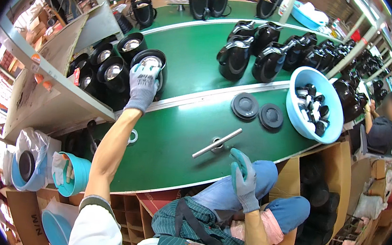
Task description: The person assembles black kettles by inserting a metal rod into the base and screwing on a lid. They handle the kettles one at a time, placing finished units on a green workbench and retrieving new ones from a cardboard box.
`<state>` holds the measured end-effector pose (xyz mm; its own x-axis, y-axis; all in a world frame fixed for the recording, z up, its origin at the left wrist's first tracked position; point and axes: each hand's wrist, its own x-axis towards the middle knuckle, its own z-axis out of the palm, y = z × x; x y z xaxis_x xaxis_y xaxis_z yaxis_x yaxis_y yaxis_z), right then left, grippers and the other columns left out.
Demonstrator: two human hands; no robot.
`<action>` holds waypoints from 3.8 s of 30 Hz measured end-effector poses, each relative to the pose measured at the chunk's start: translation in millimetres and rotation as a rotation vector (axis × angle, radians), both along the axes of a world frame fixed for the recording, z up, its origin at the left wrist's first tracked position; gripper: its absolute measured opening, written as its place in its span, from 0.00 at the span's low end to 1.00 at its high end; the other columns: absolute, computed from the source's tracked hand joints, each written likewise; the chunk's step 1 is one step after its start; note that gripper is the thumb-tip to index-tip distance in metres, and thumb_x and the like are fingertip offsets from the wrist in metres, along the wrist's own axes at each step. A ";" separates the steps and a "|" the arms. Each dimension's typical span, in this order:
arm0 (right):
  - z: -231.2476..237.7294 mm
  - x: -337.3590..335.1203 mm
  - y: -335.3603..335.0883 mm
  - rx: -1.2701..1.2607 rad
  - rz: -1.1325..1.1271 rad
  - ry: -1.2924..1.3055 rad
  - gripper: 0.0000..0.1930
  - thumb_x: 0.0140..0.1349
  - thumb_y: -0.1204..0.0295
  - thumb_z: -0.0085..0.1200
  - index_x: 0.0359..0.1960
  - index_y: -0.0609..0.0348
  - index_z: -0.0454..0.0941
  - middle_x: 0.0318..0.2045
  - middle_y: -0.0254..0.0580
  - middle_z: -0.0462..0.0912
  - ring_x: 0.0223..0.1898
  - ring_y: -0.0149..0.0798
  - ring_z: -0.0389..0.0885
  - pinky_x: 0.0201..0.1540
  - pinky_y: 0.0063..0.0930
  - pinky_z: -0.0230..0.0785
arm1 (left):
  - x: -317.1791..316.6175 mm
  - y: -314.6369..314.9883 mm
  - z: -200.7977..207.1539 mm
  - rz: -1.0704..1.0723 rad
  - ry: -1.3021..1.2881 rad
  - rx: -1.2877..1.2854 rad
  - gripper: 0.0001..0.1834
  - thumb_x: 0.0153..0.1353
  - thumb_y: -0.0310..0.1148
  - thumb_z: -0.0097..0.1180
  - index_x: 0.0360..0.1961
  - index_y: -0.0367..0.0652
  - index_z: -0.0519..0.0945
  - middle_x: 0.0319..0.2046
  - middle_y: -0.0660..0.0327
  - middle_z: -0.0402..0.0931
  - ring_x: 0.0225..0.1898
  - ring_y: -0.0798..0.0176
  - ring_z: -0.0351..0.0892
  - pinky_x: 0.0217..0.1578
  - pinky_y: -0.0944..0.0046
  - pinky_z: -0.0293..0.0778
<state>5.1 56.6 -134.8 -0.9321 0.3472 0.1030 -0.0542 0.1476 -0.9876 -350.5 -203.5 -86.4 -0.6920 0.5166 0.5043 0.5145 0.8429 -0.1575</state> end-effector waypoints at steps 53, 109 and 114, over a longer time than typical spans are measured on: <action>-47.2 -73.6 176.0 0.730 -0.477 -0.398 0.33 0.61 0.46 0.65 0.68 0.38 0.78 0.70 0.63 0.65 0.71 0.63 0.61 0.72 0.55 0.57 | 276.7 -27.1 -171.7 0.105 -2.236 1.411 0.30 0.70 0.30 0.59 0.72 0.42 0.69 0.69 0.53 0.72 0.67 0.57 0.73 0.68 0.54 0.71; 63.0 193.7 13.9 -0.400 -0.141 0.236 0.44 0.73 0.48 0.51 0.82 0.48 0.44 0.74 0.54 0.63 0.73 0.37 0.66 0.72 0.38 0.62 | 293.6 96.4 55.5 -0.867 -0.633 0.508 0.12 0.52 0.30 0.68 0.38 0.39 0.87 0.35 0.54 0.85 0.40 0.58 0.87 0.42 0.62 0.81; 43.0 210.8 16.5 -0.509 -0.050 -0.029 0.34 0.80 0.60 0.41 0.82 0.50 0.44 0.73 0.50 0.65 0.72 0.36 0.66 0.73 0.37 0.60 | 288.0 103.2 80.4 -1.099 -0.344 0.305 0.14 0.48 0.31 0.67 0.38 0.39 0.87 0.34 0.55 0.85 0.37 0.53 0.89 0.43 0.59 0.83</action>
<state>215.9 73.1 -91.8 -0.9132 0.3907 -0.1162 -0.0311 -0.3512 -0.9358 -62.5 -100.4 -6.0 -0.0768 0.8082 0.5839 0.9605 -0.0972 0.2609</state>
